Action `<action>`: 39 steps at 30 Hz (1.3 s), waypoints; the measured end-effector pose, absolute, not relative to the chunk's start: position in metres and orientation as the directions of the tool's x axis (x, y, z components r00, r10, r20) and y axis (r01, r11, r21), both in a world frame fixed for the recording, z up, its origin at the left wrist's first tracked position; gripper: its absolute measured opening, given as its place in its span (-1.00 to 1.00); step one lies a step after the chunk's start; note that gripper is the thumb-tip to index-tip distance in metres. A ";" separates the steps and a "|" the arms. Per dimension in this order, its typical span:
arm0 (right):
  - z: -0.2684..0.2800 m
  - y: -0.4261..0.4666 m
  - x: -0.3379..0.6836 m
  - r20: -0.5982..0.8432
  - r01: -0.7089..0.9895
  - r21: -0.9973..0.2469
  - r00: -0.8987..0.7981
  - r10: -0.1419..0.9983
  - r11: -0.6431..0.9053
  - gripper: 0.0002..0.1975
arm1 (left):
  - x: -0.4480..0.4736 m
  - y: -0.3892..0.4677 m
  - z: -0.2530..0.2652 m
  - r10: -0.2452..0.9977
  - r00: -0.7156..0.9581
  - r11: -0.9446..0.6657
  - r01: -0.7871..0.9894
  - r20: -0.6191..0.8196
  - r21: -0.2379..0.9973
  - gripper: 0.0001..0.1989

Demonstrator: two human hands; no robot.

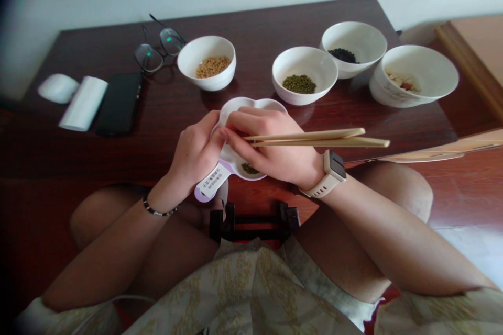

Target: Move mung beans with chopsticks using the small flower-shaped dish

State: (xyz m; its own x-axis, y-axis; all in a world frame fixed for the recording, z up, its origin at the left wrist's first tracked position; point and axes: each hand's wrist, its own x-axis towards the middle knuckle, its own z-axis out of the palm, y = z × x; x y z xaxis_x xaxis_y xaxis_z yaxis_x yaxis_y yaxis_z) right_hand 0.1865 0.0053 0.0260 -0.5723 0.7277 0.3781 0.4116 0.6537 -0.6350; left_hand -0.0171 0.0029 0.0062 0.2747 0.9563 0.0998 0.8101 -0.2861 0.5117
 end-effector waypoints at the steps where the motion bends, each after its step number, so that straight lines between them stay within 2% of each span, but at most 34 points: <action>1: 0.026 0.005 0.187 0.379 0.411 -0.634 -0.573 0.727 0.655 -0.64 | -0.017 0.003 0.006 0.957 0.274 -0.285 0.810 0.099 0.513 -0.66; 17: 0.025 0.006 0.187 0.380 0.424 -0.615 -0.579 0.721 0.665 -0.63 | -0.018 0.003 0.005 0.957 0.275 -0.281 0.795 0.093 0.538 -0.67; 24: 0.024 0.005 0.185 0.324 0.484 -0.597 -0.584 0.744 0.640 -0.64 | -0.018 0.004 0.004 0.960 0.266 -0.271 0.805 0.088 0.528 -0.72; 39: 0.023 0.006 0.185 0.329 0.463 -0.623 -0.576 0.749 0.630 -0.60 | -0.019 0.003 0.004 0.954 0.283 -0.292 0.808 0.098 0.511 -0.67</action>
State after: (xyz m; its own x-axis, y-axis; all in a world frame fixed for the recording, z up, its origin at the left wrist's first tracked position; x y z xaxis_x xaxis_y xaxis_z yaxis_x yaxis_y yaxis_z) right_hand 0.1846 0.0058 0.0228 -0.5756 0.7488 0.3285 0.4635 0.6298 -0.6233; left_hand -0.0191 0.0032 0.0043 0.2826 0.9542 0.0983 0.8084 -0.2920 0.5111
